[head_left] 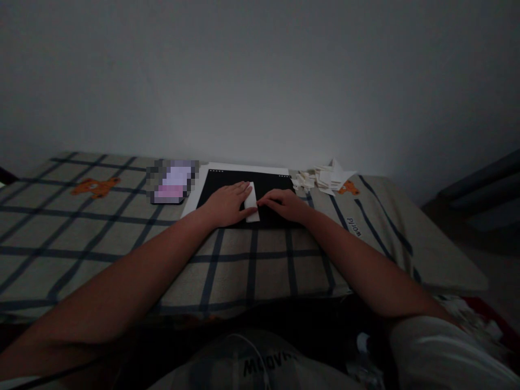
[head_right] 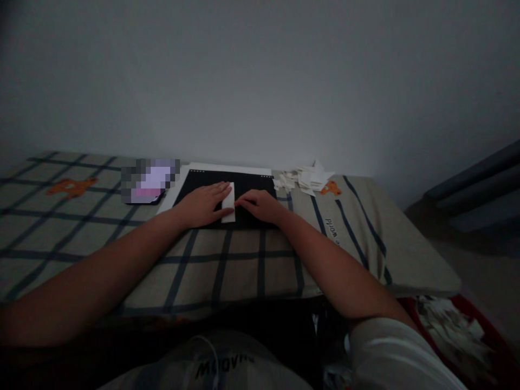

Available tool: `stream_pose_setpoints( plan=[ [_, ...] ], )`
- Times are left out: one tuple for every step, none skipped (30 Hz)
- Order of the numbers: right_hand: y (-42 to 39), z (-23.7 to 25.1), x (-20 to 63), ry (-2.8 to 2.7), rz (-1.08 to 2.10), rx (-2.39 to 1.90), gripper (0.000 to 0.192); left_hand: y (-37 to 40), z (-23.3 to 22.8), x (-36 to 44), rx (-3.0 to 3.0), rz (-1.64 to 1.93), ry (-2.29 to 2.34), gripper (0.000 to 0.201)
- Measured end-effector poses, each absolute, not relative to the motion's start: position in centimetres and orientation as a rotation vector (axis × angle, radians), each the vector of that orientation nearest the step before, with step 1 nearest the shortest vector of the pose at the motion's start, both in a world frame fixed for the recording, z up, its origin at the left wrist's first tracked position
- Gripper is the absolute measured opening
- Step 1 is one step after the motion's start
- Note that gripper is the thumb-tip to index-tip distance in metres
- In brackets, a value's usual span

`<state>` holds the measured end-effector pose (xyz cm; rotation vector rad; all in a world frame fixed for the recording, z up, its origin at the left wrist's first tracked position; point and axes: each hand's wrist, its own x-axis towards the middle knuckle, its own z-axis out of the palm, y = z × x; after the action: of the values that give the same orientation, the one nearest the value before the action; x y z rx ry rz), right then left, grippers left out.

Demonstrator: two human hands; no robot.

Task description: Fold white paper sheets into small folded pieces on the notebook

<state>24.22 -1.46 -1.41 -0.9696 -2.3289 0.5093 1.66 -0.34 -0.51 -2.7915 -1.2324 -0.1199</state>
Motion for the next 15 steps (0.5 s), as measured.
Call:
stream_pose_setpoints(
  plan=[
    [-1.48,-1.40,24.21,-2.330,0.507,-0.967,0.024,-0.33,-0.51,1.64,-2.792,-0.119,-1.230,0.072],
    [-1.49,-1.40,24.20,-2.331,0.504,-0.964,0.024,-0.31,-0.54,1.62,-2.793,-0.119,-1.226,0.071],
    [-1.50,-1.41,24.19,-2.334,0.500,-0.961,0.024,-0.28,-0.58,1.59,-2.794,-0.118,-1.219,0.072],
    [-1.50,-1.42,24.18,-2.338,0.496,-0.956,0.024,-0.23,-0.63,1.56,-2.796,-0.119,-1.211,0.072],
    [-1.50,-1.43,24.18,-2.341,0.489,-0.950,0.024,-0.19,-0.69,1.53,-2.798,-0.120,-1.203,0.073],
    [-1.50,-1.45,24.18,-2.344,0.480,-0.942,0.024,-0.14,-0.74,1.50,-2.799,-0.120,-1.197,0.073],
    [-1.50,-1.47,24.18,-2.348,0.471,-0.931,0.024,-0.10,-0.79,1.48,-2.799,-0.121,-1.194,0.074],
    [-1.49,-1.48,24.18,-2.350,0.462,-0.921,0.024,-0.07,-0.83,1.45,-2.798,-0.120,-1.194,0.074],
    [-1.49,-1.49,24.17,-2.350,0.454,-0.914,0.024,-0.06,-0.84,1.43,-2.799,-0.116,-1.195,0.074],
    [-1.49,-1.50,24.17,-2.350,0.445,-0.909,0.024,-0.05,-0.84,1.42,-2.802,-0.110,-1.195,0.074],
    [-1.49,-1.51,24.16,-2.349,0.437,-0.907,0.024,-0.07,-0.81,1.41,-2.805,-0.107,-1.197,0.073],
    [-1.48,-1.51,24.15,-2.350,0.432,-0.906,0.024,-0.09,-0.78,1.41,-2.808,-0.105,-1.199,0.072],
    [-1.48,-1.52,24.14,-2.348,0.429,-0.907,0.024,-0.12,-0.74,1.41,-2.809,-0.102,-1.202,0.072],
    [-1.48,-1.52,24.13,-2.347,0.431,-0.908,0.024,-0.15,-0.70,1.41,-2.810,-0.101,-1.206,0.071],
    [-1.47,-1.53,24.13,-2.348,0.436,-0.909,0.024,-0.19,-0.66,1.42,-2.809,-0.100,-1.210,0.071]
  ],
)
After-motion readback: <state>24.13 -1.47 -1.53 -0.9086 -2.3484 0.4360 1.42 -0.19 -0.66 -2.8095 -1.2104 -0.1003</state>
